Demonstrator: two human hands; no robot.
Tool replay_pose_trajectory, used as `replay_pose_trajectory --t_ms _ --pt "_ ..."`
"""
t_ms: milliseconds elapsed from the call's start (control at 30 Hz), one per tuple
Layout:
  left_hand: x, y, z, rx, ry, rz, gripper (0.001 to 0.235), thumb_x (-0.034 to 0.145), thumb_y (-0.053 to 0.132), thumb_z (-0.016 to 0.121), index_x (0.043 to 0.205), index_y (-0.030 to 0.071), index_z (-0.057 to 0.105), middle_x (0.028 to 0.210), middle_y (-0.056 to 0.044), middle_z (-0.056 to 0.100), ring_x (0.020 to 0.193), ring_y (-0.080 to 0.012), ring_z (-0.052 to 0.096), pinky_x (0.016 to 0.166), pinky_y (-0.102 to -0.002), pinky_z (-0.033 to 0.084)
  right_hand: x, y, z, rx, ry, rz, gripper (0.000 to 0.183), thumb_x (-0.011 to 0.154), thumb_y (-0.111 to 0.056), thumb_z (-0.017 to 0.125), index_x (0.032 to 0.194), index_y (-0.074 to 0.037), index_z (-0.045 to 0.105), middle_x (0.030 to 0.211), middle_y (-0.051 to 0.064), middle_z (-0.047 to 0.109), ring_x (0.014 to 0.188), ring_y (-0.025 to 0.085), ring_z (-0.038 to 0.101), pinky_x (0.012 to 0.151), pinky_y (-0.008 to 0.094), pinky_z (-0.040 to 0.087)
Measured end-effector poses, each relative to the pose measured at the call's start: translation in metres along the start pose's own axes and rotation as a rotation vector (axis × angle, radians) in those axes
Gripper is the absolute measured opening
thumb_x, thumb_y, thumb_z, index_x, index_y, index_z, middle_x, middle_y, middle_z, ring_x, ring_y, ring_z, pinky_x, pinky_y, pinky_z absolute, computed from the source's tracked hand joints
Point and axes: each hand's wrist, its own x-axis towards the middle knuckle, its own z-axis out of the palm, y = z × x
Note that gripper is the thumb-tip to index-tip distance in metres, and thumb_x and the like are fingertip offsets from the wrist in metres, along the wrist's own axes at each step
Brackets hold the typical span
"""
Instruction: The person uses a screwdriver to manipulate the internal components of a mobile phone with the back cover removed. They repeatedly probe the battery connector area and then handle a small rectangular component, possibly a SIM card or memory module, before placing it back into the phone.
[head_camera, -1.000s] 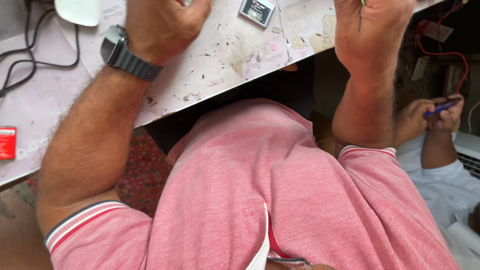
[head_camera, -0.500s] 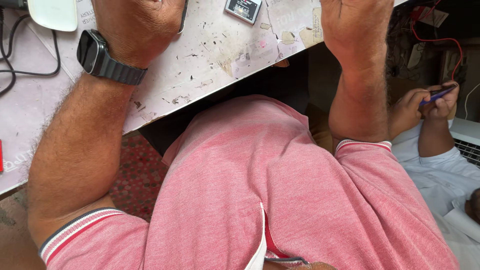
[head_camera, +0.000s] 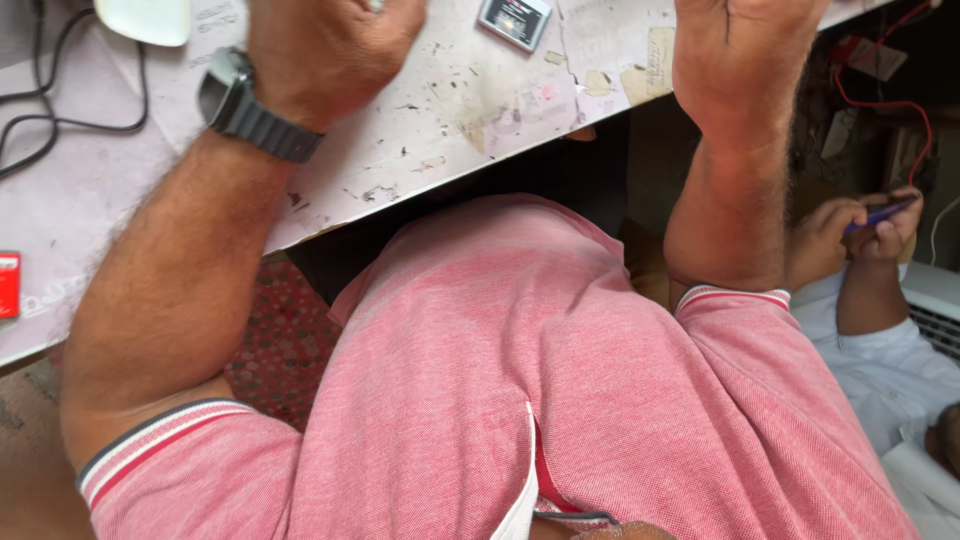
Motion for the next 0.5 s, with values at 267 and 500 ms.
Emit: replay_pose_trajectory --t_ms 267,500 --pt "0.013 0.006 -0.001 -0.093 -0.04 -0.009 0.033 0.103 0.022 0.079 0.08 0.007 0.06 0.058 0.001 0.047 0.047 -0.0114 0.042 0.043 -0.032 0.029 0.033 -0.051 0.012 0.353 -0.034 -0.243 0.029 0.12 -0.017 0.058 0.103 0.003 0.071 0.093 0.009 0.075 0.077 0.014 0.068 0.064 0.024 0.047" --pt "0.012 0.006 -0.001 -0.136 -0.05 0.07 0.027 0.104 0.024 0.083 0.087 0.009 0.068 0.062 0.002 0.055 0.05 -0.0081 0.048 0.043 -0.026 0.034 0.04 -0.069 0.017 0.377 -0.056 -0.276 0.027 0.12 -0.017 0.055 0.107 0.002 0.07 0.097 0.01 0.075 0.085 0.015 0.073 0.07 0.024 0.053"
